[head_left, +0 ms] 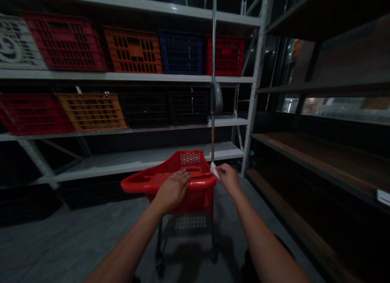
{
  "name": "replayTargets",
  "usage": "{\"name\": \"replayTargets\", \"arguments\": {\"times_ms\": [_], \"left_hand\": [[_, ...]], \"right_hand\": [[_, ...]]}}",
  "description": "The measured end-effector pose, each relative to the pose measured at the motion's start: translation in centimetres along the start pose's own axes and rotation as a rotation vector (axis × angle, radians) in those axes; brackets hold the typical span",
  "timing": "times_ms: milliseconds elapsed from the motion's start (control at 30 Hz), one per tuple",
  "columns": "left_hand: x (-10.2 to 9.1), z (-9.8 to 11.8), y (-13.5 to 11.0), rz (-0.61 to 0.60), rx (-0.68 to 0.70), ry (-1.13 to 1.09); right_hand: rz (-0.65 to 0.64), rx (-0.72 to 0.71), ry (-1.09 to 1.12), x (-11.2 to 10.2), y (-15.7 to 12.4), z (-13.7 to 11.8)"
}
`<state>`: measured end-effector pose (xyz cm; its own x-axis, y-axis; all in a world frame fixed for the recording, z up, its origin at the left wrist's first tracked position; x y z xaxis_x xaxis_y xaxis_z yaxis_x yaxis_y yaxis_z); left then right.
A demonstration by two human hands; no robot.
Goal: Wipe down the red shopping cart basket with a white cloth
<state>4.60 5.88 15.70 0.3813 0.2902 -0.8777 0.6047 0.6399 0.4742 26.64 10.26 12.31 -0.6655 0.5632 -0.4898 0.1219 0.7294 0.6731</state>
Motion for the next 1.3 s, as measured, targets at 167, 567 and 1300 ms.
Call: {"name": "replayTargets", "arguments": {"times_ms": [167,567,1300], "left_hand": [[-0.7,-1.1,-1.4,0.005,0.0,0.01],[0.5,6.1,-0.2,0.162,-0.274,0.144],[-1.0,2.3,-5.7,0.238,-0.22,0.344]], "right_hand": [[-0.124,0.042,0.042,0.8,0.3,0.1],[-0.143,0.191,0.683,4.4,-4.6,-3.3],[0.005,0.257,0.639,5.9,-3.5,-9.6]]}}
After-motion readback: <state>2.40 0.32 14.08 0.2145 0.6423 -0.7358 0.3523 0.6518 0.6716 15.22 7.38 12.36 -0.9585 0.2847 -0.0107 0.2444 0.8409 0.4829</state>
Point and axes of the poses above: each hand's wrist, its own y-axis towards the middle knuckle, its own x-axis out of the palm, z = x × y, the point moved 3 cm from there along y, towards the middle knuckle, and after that the axes turned 12 degrees about -y, right-handed, at the moved point
